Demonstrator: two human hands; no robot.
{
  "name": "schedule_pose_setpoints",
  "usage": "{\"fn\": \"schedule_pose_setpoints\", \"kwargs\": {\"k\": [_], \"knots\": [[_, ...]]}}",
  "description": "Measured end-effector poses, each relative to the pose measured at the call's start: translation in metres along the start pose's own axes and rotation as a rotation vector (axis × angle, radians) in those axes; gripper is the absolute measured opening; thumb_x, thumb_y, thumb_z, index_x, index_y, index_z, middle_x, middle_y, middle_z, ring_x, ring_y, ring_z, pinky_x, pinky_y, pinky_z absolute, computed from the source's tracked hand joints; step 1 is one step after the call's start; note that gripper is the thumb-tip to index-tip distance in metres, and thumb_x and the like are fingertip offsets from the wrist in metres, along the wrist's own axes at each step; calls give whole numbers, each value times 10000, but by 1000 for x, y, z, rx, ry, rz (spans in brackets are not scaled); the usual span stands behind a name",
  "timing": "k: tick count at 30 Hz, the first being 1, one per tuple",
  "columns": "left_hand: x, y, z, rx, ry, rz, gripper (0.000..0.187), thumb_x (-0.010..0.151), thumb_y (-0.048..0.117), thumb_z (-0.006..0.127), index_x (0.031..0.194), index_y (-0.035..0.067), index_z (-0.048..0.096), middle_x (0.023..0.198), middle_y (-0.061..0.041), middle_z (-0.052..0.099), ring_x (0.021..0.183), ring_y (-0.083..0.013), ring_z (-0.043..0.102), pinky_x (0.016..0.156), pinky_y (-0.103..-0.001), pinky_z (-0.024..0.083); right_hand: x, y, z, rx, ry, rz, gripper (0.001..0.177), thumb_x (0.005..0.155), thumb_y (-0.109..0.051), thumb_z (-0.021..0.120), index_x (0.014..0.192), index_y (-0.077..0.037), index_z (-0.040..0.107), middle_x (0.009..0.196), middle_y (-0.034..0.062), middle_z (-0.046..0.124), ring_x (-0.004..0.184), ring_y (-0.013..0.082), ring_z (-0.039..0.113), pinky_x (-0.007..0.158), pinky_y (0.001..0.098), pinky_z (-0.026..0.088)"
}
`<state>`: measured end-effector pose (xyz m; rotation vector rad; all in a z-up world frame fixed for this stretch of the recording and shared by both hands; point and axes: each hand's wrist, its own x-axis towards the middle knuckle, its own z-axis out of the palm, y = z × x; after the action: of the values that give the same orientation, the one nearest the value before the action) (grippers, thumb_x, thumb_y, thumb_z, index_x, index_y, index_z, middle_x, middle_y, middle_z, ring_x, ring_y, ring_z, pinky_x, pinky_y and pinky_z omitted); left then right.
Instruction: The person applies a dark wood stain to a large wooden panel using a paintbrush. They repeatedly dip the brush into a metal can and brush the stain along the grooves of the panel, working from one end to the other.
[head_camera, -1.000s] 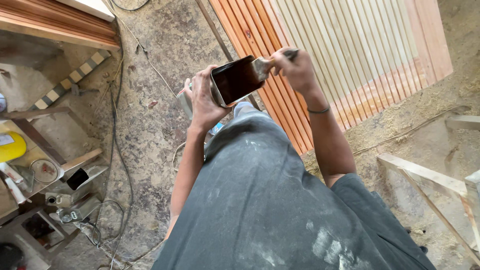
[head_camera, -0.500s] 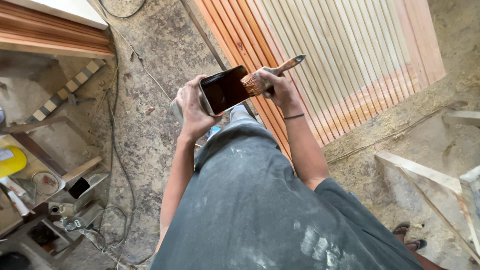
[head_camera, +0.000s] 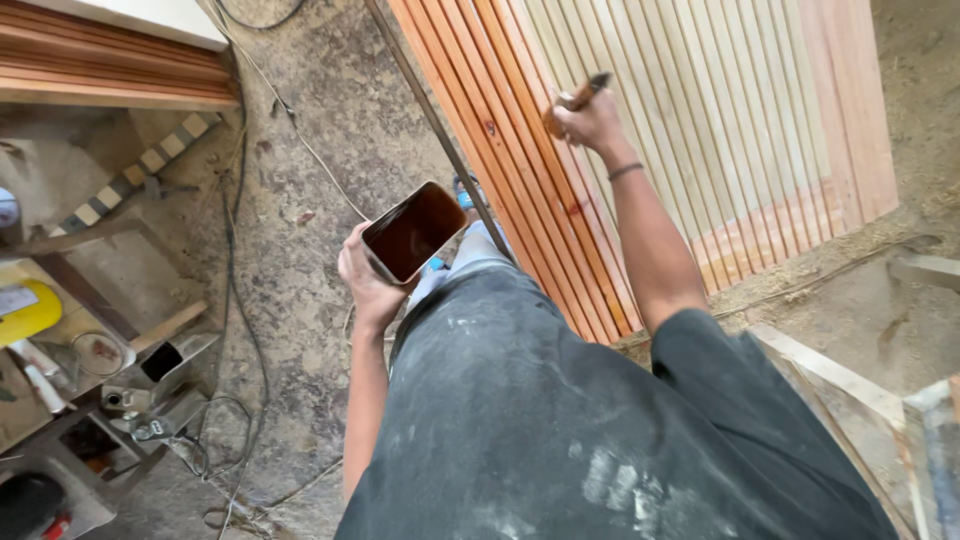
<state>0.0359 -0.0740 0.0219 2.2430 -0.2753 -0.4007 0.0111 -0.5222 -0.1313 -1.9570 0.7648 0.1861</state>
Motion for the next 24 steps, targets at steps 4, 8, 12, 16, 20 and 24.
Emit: {"fn": "schedule_pose_setpoints", "kwargs": {"k": [4, 8, 12, 16, 20, 24], "knots": [[-5, -4, 1, -61, 89, -50, 994, 588, 253, 943, 1433, 113, 439, 1323, -109, 552, 1282, -342, 514, 1118, -485, 383, 92, 6, 25, -101, -76, 119, 138, 857, -145, 692, 754, -56, 670, 596, 54, 674, 470, 167, 654, 424, 348, 557], [-38, -8, -9, 2, 153, -112, 1035, 570, 190, 940, 1459, 76, 422, 1355, -149, 543, 1288, -379, 502, 1110, -526, 360, 164, 3, 50, -205, 68, -235, 154, 891, -122, 753, 787, -12, 726, 658, 108, 700, 553, 182, 706, 513, 336, 580], [-43, -15, -8, -38, 208, -34, 1015, 577, 199, 961, 1439, 98, 435, 1358, -144, 539, 1282, -357, 532, 1108, -496, 424, 190, 11, 57, -34, 208, -344, 211, 869, -176, 818, 887, -29, 667, 762, 83, 728, 613, 197, 725, 514, 367, 582], [-47, -23, -9, -85, 149, -71, 1011, 576, 188, 931, 1447, 87, 429, 1306, -122, 562, 1250, -344, 544, 1086, -488, 430, 117, 37, 49, -283, 233, -386, 302, 932, -215, 861, 819, -41, 642, 735, 141, 653, 662, 306, 631, 618, 432, 526], [-47, -32, -11, -91, 72, -14, 985, 584, 169, 919, 1441, 84, 443, 1280, -128, 569, 1232, -350, 544, 1073, -489, 427, -36, 57, 25, -464, 134, -549, 97, 950, -47, 648, 989, -116, 703, 786, 159, 630, 747, 355, 623, 648, 457, 495], [-38, -43, -3, -129, -21, 69, 962, 585, 176, 909, 1424, 85, 448, 1281, -139, 552, 1234, -343, 551, 1077, -470, 448, -210, 92, -6, -356, 122, -239, 128, 960, -128, 646, 1021, -114, 758, 882, 178, 685, 835, 370, 665, 720, 464, 531]]}}
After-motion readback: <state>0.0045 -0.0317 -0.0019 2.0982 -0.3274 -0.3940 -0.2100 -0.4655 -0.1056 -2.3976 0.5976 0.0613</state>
